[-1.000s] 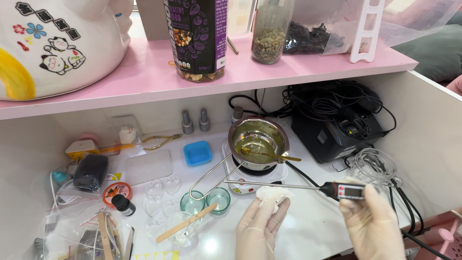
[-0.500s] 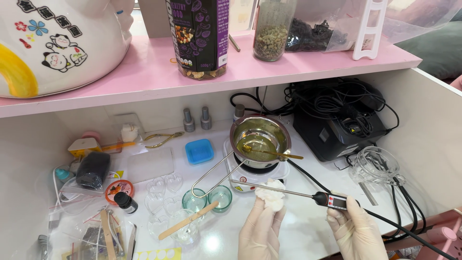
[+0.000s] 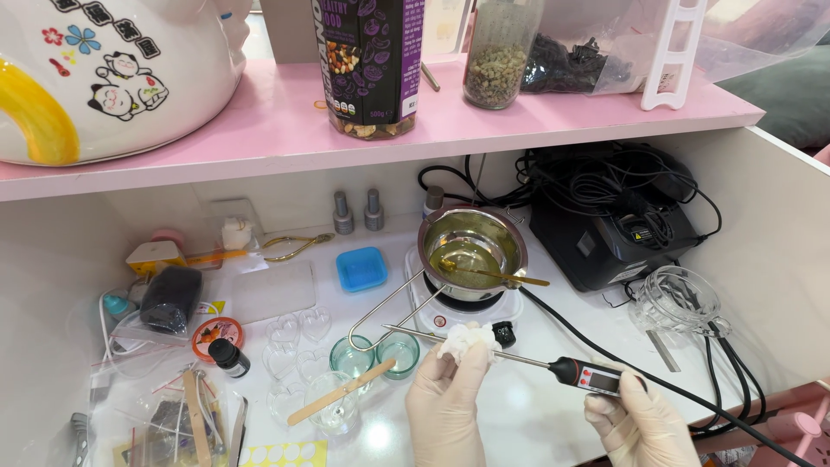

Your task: Melting wax in a small pot over a heater and monitoring the temperature using a digital thermometer.

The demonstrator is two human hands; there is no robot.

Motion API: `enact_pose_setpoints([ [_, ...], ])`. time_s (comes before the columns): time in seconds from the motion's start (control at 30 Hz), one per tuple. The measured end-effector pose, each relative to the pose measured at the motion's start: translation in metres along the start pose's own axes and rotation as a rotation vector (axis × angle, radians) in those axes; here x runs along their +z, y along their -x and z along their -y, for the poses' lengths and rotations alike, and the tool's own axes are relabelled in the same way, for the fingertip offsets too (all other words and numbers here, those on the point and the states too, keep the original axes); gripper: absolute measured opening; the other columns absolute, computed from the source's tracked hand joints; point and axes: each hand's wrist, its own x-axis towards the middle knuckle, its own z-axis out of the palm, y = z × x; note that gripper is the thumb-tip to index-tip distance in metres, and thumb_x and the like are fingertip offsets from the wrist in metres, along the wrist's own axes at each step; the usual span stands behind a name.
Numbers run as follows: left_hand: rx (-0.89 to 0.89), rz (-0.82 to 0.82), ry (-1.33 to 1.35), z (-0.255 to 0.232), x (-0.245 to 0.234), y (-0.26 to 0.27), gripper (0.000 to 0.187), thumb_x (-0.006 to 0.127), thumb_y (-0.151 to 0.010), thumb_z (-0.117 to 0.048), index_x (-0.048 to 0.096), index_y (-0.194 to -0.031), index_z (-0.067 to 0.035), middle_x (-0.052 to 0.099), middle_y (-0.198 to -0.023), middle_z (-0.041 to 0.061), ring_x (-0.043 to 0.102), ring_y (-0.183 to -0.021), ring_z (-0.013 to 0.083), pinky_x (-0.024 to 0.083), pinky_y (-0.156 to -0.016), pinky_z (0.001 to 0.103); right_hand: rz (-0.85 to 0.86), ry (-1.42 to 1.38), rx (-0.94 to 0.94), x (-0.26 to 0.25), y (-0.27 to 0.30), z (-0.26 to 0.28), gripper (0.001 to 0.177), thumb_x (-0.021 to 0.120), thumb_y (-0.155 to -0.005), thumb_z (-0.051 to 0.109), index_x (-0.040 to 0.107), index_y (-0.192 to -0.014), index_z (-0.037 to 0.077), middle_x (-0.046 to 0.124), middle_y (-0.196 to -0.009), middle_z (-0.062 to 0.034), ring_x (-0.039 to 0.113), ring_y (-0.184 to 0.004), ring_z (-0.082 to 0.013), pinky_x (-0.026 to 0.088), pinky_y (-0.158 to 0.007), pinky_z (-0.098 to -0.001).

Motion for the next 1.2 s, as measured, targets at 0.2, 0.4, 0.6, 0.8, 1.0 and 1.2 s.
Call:
enact_pose_setpoints([
  [0.2,0.072,0.011,0.056,-0.032,0.003,0.009,0.04,0.067,-0.079,0.02,0.072,-0.119,0.021,0.078,-0.111,0.037,0.072,-0.098,0.0403,0.058,-0.095,0.047,0.185,-0.032,-0.095,0.035,0.016,0.025,0.044,0.055,-0.107,0.022,0.055,-0.133,-0.013,0.068,-0.102,-0.021,0.071,-0.076,-0.02,0.062,-0.074,-0.034],
  [0.4,0.197,-0.001,0.092,-0.09,0.004,0.023,0.036,0.059,-0.087,0.014,0.065,-0.122,0.02,0.069,-0.11,0.032,0.063,-0.099,0.036,0.05,-0.09,0.045,0.397,-0.092,-0.226,0.08,0.034,0.04,0.045,0.063,-0.102,0.02,0.057,-0.134,-0.012,0.073,-0.099,-0.022,0.077,-0.075,-0.0215,0.066,-0.07,-0.0345],
  [0.6,0.265,-0.048,0.071,-0.133,0.007,0.031,0.031,0.059,-0.09,0.011,0.066,-0.119,0.018,0.069,-0.114,0.025,0.062,-0.099,0.027,0.05,-0.087,0.034,0.325,0.007,-0.225,0.099,0.037,0.044,0.048,0.052,-0.097,0.015,0.048,-0.139,-0.009,0.062,-0.126,-0.0412,0.066,-0.086,-0.0351,0.056,-0.083,-0.0478],
  [0.8,0.385,-0.015,0.041,-0.152,0.001,0.027,0.033,0.061,-0.089,0.007,0.066,-0.12,0.013,0.069,-0.112,0.022,0.062,-0.095,0.0237,0.051,-0.083,0.031,0.404,0.011,-0.29,0.085,0.024,0.048,0.04,0.06,-0.087,0.003,0.054,-0.126,0.001,0.06,-0.139,-0.0377,0.072,-0.095,-0.0415,0.06,-0.088,-0.0516],
  [1.0,0.487,-0.096,-0.005,-0.162,-0.02,0.018,0.036,0.059,-0.091,0.003,0.064,-0.125,0.012,0.07,-0.119,0.021,0.065,-0.101,0.0247,0.053,-0.085,0.031,0.293,0.117,-0.512,0.043,0.011,0.061,0.039,0.046,-0.091,-0.002,0.043,-0.129,0.002,0.051,-0.151,-0.0339,0.059,-0.122,-0.0415,0.052,-0.105,-0.0559],
  [1.2,0.097,0.138,-0.188,-0.107,-0.025,0.011,0.048,0.067,-0.085,0.006,0.072,-0.132,0.013,0.079,-0.104,0.033,0.07,-0.081,0.0309,0.06,-0.073,0.04,0.317,0.014,-0.523,-0.015,-0.021,0.037,0.046,0.061,-0.083,0.003,0.05,-0.127,0.012,0.057,-0.144,-0.0261,0.057,-0.139,-0.0375,0.05,-0.111,-0.0634],
])
